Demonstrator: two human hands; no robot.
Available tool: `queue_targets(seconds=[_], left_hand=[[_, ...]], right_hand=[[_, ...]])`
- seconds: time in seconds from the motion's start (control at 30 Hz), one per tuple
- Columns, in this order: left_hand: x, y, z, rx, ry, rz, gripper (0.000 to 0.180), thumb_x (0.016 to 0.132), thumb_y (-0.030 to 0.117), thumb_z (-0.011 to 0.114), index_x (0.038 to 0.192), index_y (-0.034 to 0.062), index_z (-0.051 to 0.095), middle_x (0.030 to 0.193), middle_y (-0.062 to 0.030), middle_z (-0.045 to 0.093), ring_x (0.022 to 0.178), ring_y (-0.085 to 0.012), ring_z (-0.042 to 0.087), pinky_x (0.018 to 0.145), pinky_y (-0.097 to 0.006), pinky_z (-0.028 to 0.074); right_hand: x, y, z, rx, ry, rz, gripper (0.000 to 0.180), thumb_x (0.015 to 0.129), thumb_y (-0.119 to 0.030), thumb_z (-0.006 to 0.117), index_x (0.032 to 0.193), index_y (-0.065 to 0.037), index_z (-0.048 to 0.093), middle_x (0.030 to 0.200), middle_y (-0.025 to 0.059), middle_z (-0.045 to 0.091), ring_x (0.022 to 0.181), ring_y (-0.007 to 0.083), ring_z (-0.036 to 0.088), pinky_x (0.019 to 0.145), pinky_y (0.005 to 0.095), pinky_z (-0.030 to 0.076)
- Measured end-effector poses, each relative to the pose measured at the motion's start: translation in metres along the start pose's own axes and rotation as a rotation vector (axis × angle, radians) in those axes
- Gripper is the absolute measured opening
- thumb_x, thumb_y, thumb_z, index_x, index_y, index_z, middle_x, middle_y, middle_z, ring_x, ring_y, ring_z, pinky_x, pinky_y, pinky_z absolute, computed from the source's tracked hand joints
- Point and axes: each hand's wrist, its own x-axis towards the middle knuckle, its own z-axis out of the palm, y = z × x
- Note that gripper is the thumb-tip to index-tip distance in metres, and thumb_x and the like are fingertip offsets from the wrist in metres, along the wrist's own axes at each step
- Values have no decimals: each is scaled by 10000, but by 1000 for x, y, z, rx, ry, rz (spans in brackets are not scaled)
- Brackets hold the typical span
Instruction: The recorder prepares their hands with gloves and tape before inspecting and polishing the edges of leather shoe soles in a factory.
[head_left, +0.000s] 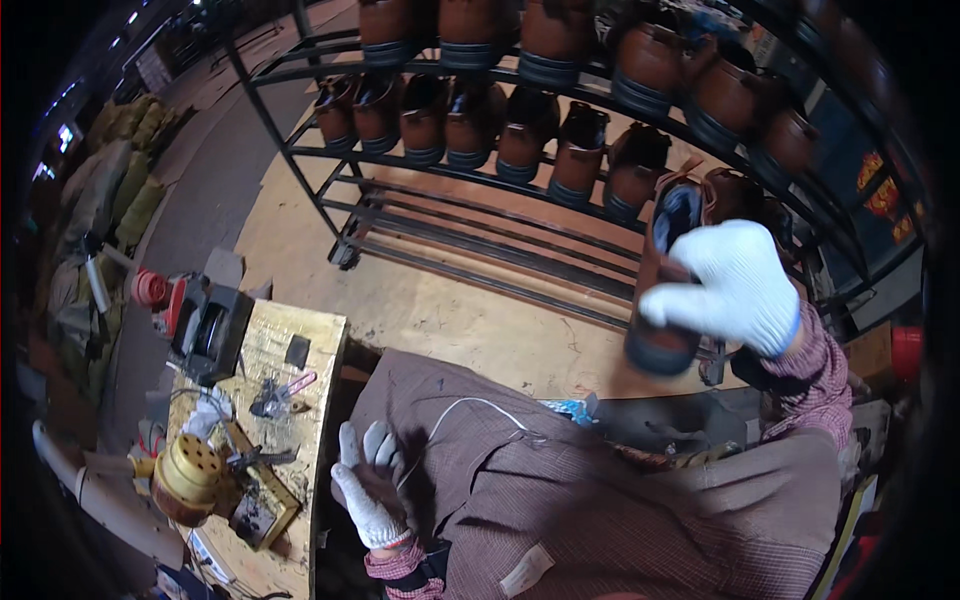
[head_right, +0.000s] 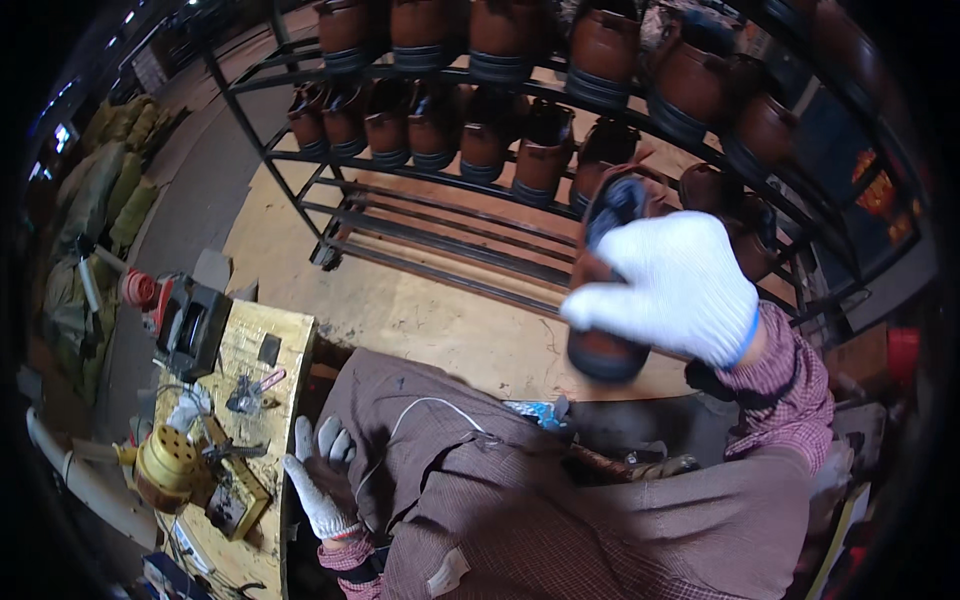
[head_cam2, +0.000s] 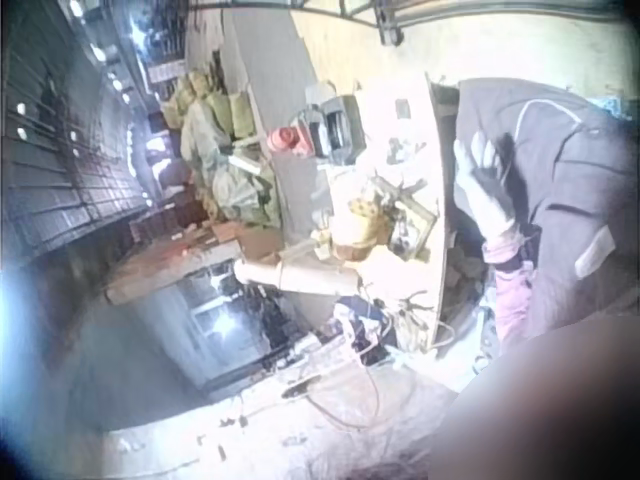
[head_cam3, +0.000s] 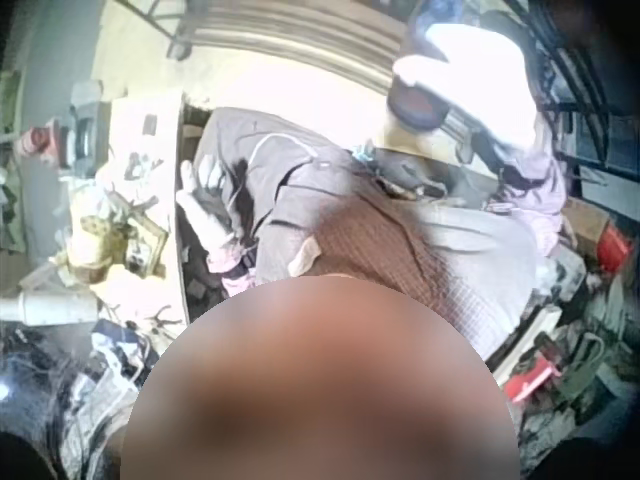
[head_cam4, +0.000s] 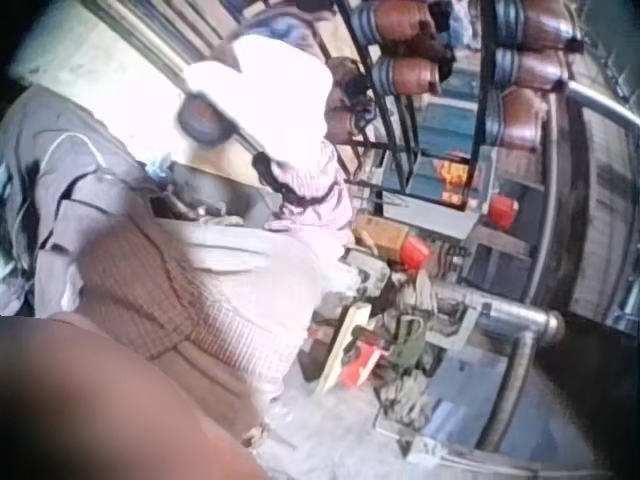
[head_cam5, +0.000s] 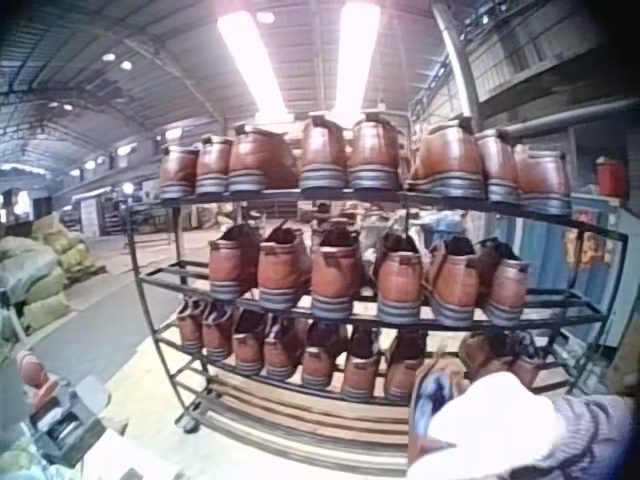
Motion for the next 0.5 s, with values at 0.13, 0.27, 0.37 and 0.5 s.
queue_targets(seconds=[0.13,0.27,0.37,0.5], left_hand=[[-1,-3,-14,19,-16,-16,854,1120,728,393,1717,118,380,1514,-193,617,1186,-279,650,1087,-437,474],[-12,12,-29,52,8,59,892,1122,740,352,1745,103,313,1584,-204,562,1274,-298,611,1141,-433,435],[-21,21,-37,71,133,114,949,1097,786,350,1754,103,292,1600,-218,549,1309,-323,595,1163,-461,428],[-29,19,-37,51,189,169,935,1094,784,370,1757,128,298,1622,-222,534,1332,-336,591,1163,-481,446]], right_hand=[[9,108,71,-344,-11,308,525,896,-569,760,885,-44,783,830,199,735,794,406,749,733,510,582],[15,177,120,-403,-81,617,512,904,-473,803,1233,-82,767,1148,185,768,1025,388,756,858,510,592],[37,181,137,-479,218,320,635,901,-424,840,1433,-122,671,1373,186,694,1114,367,738,911,520,596],[105,172,147,-86,-44,659,627,905,-510,742,1316,-37,738,1293,233,761,1211,422,721,1044,498,577]])
